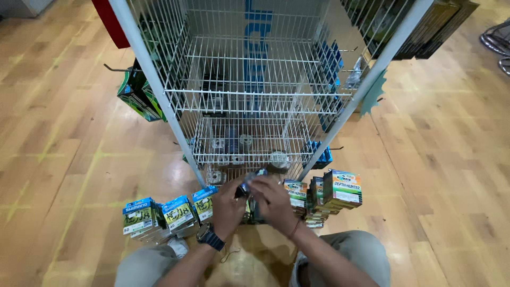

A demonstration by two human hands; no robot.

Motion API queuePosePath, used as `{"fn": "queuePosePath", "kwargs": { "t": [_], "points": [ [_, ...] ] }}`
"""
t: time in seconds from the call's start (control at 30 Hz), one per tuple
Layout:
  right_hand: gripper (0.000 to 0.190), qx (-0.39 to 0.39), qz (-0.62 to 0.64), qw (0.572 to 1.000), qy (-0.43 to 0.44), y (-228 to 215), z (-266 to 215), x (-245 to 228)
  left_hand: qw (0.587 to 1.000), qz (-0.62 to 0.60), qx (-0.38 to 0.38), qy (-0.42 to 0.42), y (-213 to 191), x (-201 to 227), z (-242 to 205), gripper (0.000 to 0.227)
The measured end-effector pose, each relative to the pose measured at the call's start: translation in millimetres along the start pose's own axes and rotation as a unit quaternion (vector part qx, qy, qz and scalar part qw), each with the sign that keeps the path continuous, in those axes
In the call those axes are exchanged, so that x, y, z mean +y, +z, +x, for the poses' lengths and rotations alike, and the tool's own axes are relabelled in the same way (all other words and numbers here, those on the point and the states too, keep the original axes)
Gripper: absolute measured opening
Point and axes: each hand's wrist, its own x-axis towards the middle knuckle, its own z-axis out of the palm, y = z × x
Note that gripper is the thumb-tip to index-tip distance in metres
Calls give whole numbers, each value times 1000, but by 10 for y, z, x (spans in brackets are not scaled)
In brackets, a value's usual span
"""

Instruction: The person sits on the floor in front of a wire display rack and uses a gray cloth to wipe the surfaces of small product boxes. They pick up each box, wipe it thoroughly, and place it back on the floor in a neat stack.

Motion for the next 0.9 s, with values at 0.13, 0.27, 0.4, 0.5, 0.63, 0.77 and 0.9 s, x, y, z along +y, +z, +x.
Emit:
{"fn": "queuePosePath", "kwargs": {
  "t": [0.13, 0.27, 0.4, 0.5, 0.63, 0.77, 0.9],
  "points": [
    [20, 44, 11, 999, 26, -18, 30, 532, 995, -74, -21, -58, -70, 84, 45, 52],
    [21, 38, 37, 993, 106, -284, 240, 319, 996, -41, -46, -58, -158, 164, 103, 45],
    [39, -102, -6, 995, 8, -254, 135, 324, 997, 10, -61, -45, -126, 151, 143, 35],
    [44, -168, -51, 984, 32, -212, 85, 313, 993, 69, -97, -17, -161, 142, 179, 36],
    [42, -203, 57, 970, 122, -376, 304, 211, 989, 79, -124, -19, -251, 91, 250, 34],
    [38, -144, 175, 941, 251, -580, 291, 441, 991, 69, -114, 22, -484, 95, 308, 39],
    [39, -107, 199, 913, 339, -629, 252, 668, 986, -123, -108, -31, -558, 313, 369, 46]
  ]
}}
